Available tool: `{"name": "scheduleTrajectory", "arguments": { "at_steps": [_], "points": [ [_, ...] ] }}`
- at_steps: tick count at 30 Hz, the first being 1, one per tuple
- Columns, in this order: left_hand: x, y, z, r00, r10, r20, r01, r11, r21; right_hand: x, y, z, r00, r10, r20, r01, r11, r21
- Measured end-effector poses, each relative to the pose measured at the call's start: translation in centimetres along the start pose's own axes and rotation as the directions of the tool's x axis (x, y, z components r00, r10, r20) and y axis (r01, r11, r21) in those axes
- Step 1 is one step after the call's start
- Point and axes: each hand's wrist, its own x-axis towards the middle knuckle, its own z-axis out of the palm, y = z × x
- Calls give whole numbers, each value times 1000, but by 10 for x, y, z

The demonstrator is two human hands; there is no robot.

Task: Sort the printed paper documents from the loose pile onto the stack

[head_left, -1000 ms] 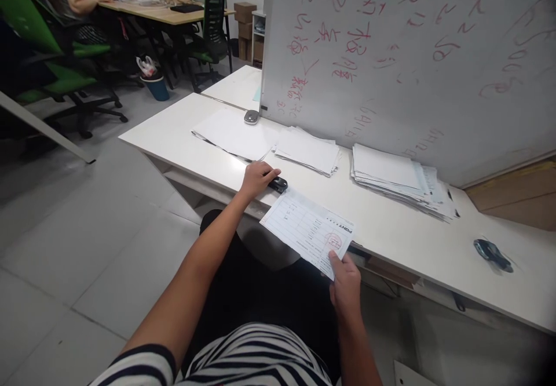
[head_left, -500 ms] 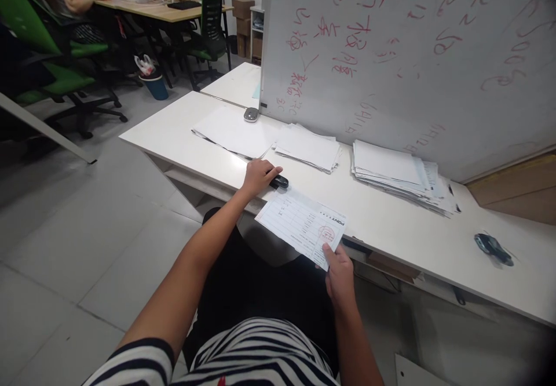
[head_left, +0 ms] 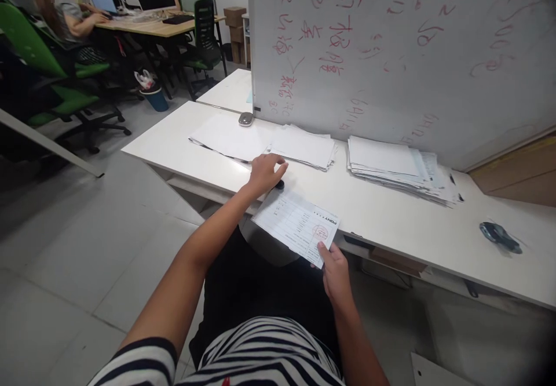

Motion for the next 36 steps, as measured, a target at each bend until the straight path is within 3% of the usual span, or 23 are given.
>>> {"name": "scheduleTrajectory", "arguments": {
  "at_steps": [3, 6, 13, 20, 23, 28, 36],
  "points": [
    [19, 11, 7, 995, 58, 85, -62, 997, 42, 1, 3, 0, 1000, 1, 3, -2, 1000, 24],
    [33, 12, 21, 985, 17, 170, -35, 994, 102, 0, 7, 0, 1000, 8, 15, -8, 999, 42],
    [33, 9, 46, 975, 21, 222, -79, 963, 258, 4, 20, 1, 999, 32, -28, -31, 999, 31],
    [30, 14, 50, 968, -12, 251, -56, 963, 262, 7, 16, 6, 994, -76, -78, 72, 996, -58],
    [29, 14, 49, 966, -14, 259, -59, 960, 274, 7, 14, 11, 997, -60, -49, 54, 992, -111],
    [30, 14, 47, 961, -17, 278, -92, 923, 374, 4, 14, 18, 1000, -12, -4, 12, 997, -74],
    [31, 13, 49, 961, -20, 276, -96, 911, 401, -2, 17, 21, 996, -55, -71, 52, 998, -42]
  ]
}}
